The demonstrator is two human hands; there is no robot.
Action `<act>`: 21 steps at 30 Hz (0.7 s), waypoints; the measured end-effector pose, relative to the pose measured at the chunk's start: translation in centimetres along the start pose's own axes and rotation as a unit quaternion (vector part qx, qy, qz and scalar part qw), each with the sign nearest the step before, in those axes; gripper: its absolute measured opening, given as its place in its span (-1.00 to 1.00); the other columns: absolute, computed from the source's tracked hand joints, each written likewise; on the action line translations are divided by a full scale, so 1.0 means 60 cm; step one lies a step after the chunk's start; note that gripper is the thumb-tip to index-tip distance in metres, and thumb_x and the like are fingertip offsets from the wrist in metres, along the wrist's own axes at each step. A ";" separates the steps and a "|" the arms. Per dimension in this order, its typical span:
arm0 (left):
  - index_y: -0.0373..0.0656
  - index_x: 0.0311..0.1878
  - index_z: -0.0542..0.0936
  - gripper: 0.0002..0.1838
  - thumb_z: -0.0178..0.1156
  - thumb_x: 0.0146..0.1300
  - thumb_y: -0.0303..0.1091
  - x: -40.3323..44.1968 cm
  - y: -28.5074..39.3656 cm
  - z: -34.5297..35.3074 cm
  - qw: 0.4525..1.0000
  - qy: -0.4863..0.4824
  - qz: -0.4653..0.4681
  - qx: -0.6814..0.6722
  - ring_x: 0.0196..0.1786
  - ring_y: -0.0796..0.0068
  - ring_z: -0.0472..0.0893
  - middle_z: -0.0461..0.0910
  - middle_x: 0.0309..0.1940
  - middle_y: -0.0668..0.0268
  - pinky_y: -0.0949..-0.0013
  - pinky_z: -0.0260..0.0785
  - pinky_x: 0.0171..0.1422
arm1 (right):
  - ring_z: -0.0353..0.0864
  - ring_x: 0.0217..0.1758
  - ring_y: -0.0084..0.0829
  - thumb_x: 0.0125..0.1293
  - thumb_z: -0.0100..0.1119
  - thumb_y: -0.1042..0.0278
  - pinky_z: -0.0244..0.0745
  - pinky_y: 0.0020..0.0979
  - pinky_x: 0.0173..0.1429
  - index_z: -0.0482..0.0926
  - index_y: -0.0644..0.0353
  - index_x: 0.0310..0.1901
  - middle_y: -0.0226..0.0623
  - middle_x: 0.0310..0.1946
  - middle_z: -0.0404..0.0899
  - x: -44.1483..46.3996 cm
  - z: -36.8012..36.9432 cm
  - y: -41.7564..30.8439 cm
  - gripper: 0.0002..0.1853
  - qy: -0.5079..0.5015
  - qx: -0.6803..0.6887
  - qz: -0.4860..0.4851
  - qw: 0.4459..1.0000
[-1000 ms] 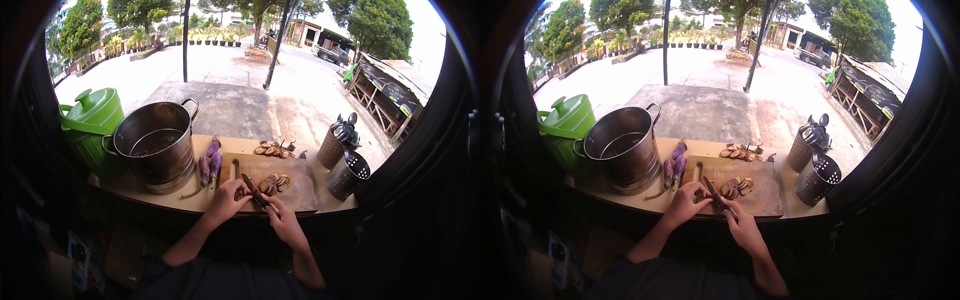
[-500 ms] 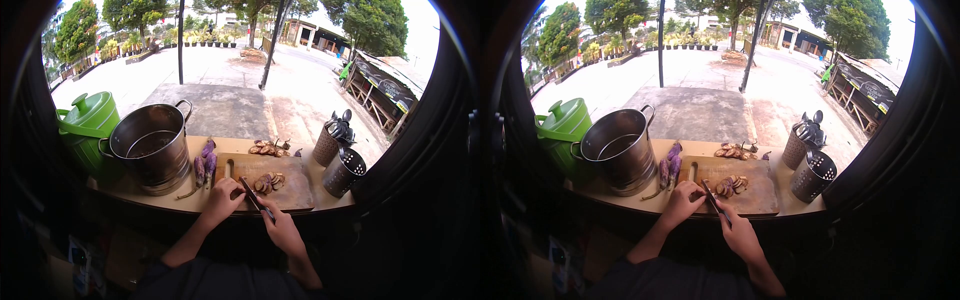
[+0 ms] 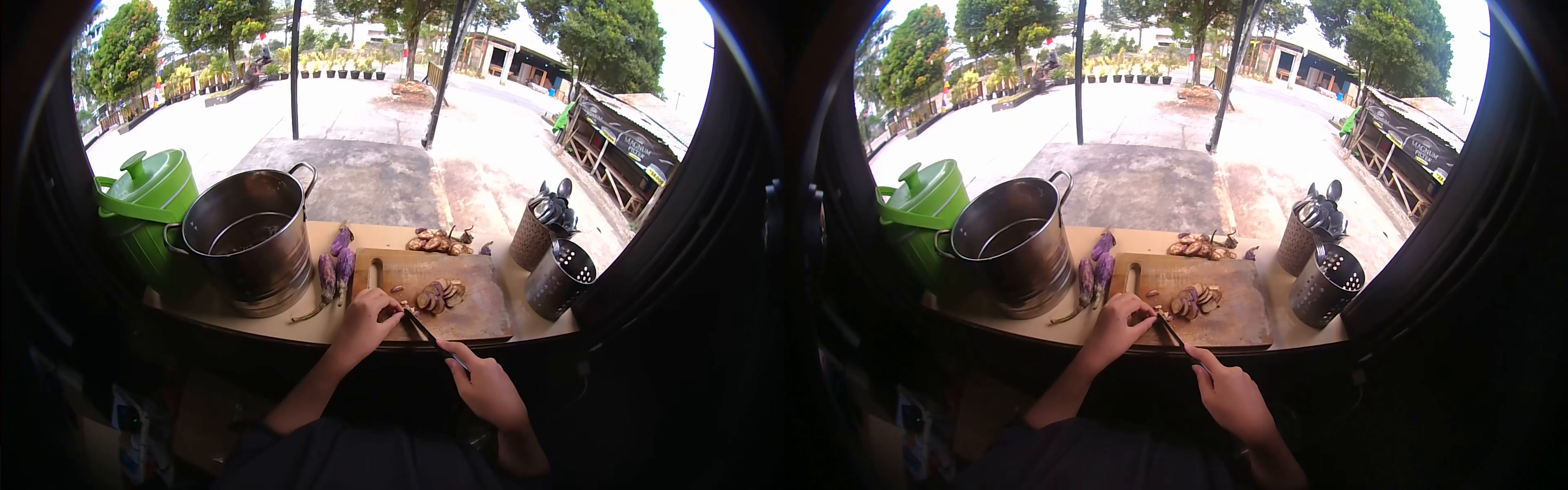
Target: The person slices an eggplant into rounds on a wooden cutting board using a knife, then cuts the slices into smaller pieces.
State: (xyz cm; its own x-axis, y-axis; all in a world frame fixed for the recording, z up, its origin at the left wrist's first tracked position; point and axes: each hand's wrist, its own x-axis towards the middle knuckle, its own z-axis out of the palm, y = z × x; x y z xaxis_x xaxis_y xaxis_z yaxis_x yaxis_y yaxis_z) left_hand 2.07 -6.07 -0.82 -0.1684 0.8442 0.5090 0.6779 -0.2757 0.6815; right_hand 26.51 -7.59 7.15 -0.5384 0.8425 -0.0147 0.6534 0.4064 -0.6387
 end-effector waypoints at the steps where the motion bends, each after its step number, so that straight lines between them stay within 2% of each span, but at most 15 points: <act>1: -0.22 -0.31 0.69 -0.91 0.41 0.16 -0.45 0.000 -0.001 0.000 1.000 0.001 0.002 -0.001 -0.10 0.15 0.61 0.62 -0.31 0.20 0.17 0.46 0.01 | 0.59 -0.52 0.07 0.53 0.11 0.30 0.44 -0.15 -0.36 0.52 -0.06 0.30 0.09 -0.59 0.53 0.000 -0.001 -0.003 -0.65 -0.001 -0.014 -0.002 1.000; 5: -0.22 -0.29 0.69 -0.88 0.43 0.15 -0.44 -0.002 -0.002 -0.001 1.000 -0.001 0.006 0.003 -0.10 0.16 0.62 0.62 -0.30 0.21 0.17 0.47 0.00 | 0.62 -0.44 0.11 0.52 0.10 0.31 0.46 -0.10 -0.31 0.52 -0.05 0.28 0.12 -0.55 0.56 0.010 0.005 -0.004 -0.66 -0.002 -0.017 -0.008 1.000; 7: -0.22 -0.28 0.69 -0.87 0.43 0.14 -0.43 -0.002 -0.001 0.001 1.000 0.000 0.009 0.004 -0.11 0.18 0.62 0.62 -0.29 0.21 0.18 0.47 -0.01 | 0.65 -0.24 0.22 0.53 0.03 0.25 0.49 0.14 -0.15 0.49 -0.02 0.26 0.17 -0.40 0.64 0.013 0.002 -0.001 -0.68 -0.025 0.004 -0.016 1.000; 10: -0.22 -0.27 0.68 -0.85 0.45 0.14 -0.42 -0.001 -0.004 0.007 0.998 0.049 0.041 -0.009 -0.14 0.21 0.62 0.61 -0.29 0.21 0.20 0.47 -0.04 | 0.66 -0.17 0.21 0.53 0.01 0.26 0.50 0.13 -0.08 0.47 0.02 0.28 0.18 -0.34 0.66 0.017 0.005 0.009 -0.66 -0.023 0.020 -0.031 0.999; 13: -0.21 -0.29 0.68 -0.85 0.47 0.13 -0.41 -0.003 -0.006 0.011 0.999 0.043 0.007 0.015 -0.20 0.23 0.60 0.59 -0.32 0.22 0.21 0.46 -0.10 | 0.66 -0.23 0.16 0.50 0.06 0.34 0.51 0.02 -0.16 0.49 -0.02 0.26 0.10 -0.38 0.65 0.017 0.022 0.018 -0.67 0.020 -0.028 -0.037 0.999; 21: -0.22 -0.39 0.67 -0.84 0.48 0.10 -0.40 -0.002 -0.011 0.015 0.999 0.048 -0.003 0.012 -0.27 0.20 0.57 0.56 -0.40 0.22 0.18 0.43 -0.14 | 0.68 -0.28 0.10 0.49 0.09 0.26 0.53 0.06 -0.19 0.55 -0.08 0.23 0.03 -0.44 0.65 0.020 0.024 -0.012 -0.68 0.039 -0.092 -0.017 0.995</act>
State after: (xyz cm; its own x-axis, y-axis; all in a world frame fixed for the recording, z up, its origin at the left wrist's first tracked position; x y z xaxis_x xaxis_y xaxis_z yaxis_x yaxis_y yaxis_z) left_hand 2.28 -5.59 -1.84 -0.2395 0.7976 0.5536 0.6937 -0.2584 0.6723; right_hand 24.64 -7.36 6.48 -0.5229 0.8496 0.0688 0.7259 0.4861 -0.4866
